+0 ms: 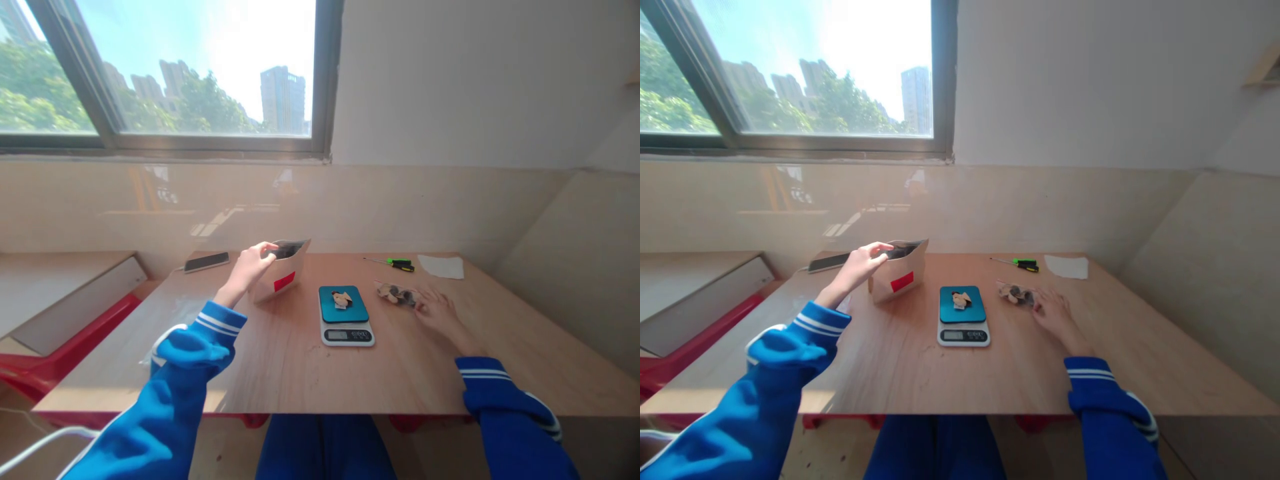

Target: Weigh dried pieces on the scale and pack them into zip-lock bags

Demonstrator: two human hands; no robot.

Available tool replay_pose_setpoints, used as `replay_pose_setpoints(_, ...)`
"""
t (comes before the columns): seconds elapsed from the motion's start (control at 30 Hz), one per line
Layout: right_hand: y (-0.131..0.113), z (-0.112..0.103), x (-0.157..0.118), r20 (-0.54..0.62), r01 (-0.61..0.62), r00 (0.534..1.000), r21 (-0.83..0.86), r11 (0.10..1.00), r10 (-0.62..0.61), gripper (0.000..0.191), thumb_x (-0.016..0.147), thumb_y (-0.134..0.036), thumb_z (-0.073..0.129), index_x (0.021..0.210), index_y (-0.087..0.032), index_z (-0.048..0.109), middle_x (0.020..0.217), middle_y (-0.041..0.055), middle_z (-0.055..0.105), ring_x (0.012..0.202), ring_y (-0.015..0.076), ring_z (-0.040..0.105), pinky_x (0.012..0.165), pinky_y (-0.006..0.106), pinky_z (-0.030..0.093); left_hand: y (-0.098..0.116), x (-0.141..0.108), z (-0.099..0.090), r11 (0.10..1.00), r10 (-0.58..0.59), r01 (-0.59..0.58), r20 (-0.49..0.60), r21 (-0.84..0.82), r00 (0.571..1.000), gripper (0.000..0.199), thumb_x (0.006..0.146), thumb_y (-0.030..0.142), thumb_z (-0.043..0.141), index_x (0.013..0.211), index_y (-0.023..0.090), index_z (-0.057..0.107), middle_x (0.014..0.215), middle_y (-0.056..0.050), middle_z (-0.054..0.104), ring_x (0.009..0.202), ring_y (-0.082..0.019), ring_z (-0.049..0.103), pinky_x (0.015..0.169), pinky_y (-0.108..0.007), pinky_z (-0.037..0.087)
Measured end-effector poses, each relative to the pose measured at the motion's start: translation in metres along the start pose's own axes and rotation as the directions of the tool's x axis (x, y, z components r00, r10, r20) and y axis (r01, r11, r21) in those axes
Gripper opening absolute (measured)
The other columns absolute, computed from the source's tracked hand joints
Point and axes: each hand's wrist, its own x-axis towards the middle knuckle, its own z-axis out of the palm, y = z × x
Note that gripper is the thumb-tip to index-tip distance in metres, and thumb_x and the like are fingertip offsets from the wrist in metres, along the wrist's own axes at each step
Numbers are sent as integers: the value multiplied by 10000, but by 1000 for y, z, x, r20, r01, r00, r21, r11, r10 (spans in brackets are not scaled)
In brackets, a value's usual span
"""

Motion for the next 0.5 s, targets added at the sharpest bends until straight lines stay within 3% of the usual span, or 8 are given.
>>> replay_pose_setpoints(0.1, -67, -33, 22, -130, 154, 984, 240, 958, -126, 172, 819, -289, 529, 738, -203, 655, 1313, 160, 582, 1274, 336, 485, 1065, 532, 350, 11, -16, 6, 998, 66, -66, -4, 11, 998, 385, 809, 301, 518, 1155, 202, 655, 1170, -56, 701, 1072, -230, 648, 964, -342, 481)
replay_pose_setpoints(0.17, -127, -57, 39, -54, 265, 961, 459, 848, -271, 250, 903, -313, 449, 945, -205, 671, 1225, 102, 644, 1169, 240, 580, 1029, 439, 426, 18, -29, 12, 995, 94, -94, -13, 21, 995, 393, 825, 299, 519, 1188, 207, 640, 1187, -51, 695, 1088, -233, 645, 963, -331, 483)
replay_pose_setpoints(0.2, -158, -67, 48, 32, 286, 932, 549, 786, -361, 286, 932, -305, 414, 1037, -211, 663, 1164, 76, 677, 1102, 205, 621, 978, 388, 473, 20, -35, 15, 995, 96, -96, -14, 21, 995, 397, 829, 299, 522, 1200, 207, 633, 1193, -50, 693, 1093, -233, 644, 960, -325, 485)
replay_pose_setpoints(0.27, -213, -79, 63, 167, 361, 803, 627, 690, -572, 303, 942, -254, 412, 1107, -212, 662, 1154, 47, 693, 1060, 176, 645, 928, 321, 501, 23, -46, 22, 997, 69, -69, -15, 15, 997, 409, 832, 293, 533, 1221, 204, 619, 1194, -54, 693, 1085, -234, 650, 943, -318, 497)
replay_pose_setpoints(0.3, -235, -80, 69, 196, 411, 744, 620, 669, -639, 315, 935, -200, 412, 1115, -207, 670, 1174, 44, 691, 1067, 171, 643, 937, 304, 493, 23, -51, 26, 999, 49, -49, -21, 14, 999, 414, 830, 276, 533, 1231, 203, 614, 1191, -57, 695, 1075, -235, 656, 937, -319, 502)
replay_pose_setpoints(0.37, -268, -71, 78, 319, 499, 653, 501, 707, -687, 345, 898, -87, 430, 1103, -185, 689, 1165, 57, 702, 1031, 177, 662, 916, 286, 498, 22, -59, 33, 1000, 14, -14, -38, 8, 999, 424, 825, 208, 513, 1238, 202, 612, 1179, -64, 700, 1053, -235, 667, 928, -327, 509)
replay_pose_setpoints(0.43, -287, -54, 81, 446, 559, 645, 280, 781, -621, 320, 875, -47, 459, 1058, -135, 707, 1101, 101, 724, 966, 203, 687, 870, 293, 519, 20, -66, 41, 1000, 7, -8, -48, -16, 999, 445, 817, 139, 470, 1232, 201, 620, 1154, -68, 710, 1015, -229, 682, 914, -334, 517)
replay_pose_setpoints(0.5, -300, -33, 78, 480, 557, 698, 102, 824, -531, 283, 874, -45, 473, 1029, -81, 707, 1062, 157, 727, 937, 239, 699, 844, 325, 536, 18, -73, 48, 998, 40, -42, -36, -50, 999, 471, 810, 99, 436, 1230, 204, 624, 1126, -67, 720, 988, -219, 689, 900, -332, 523)
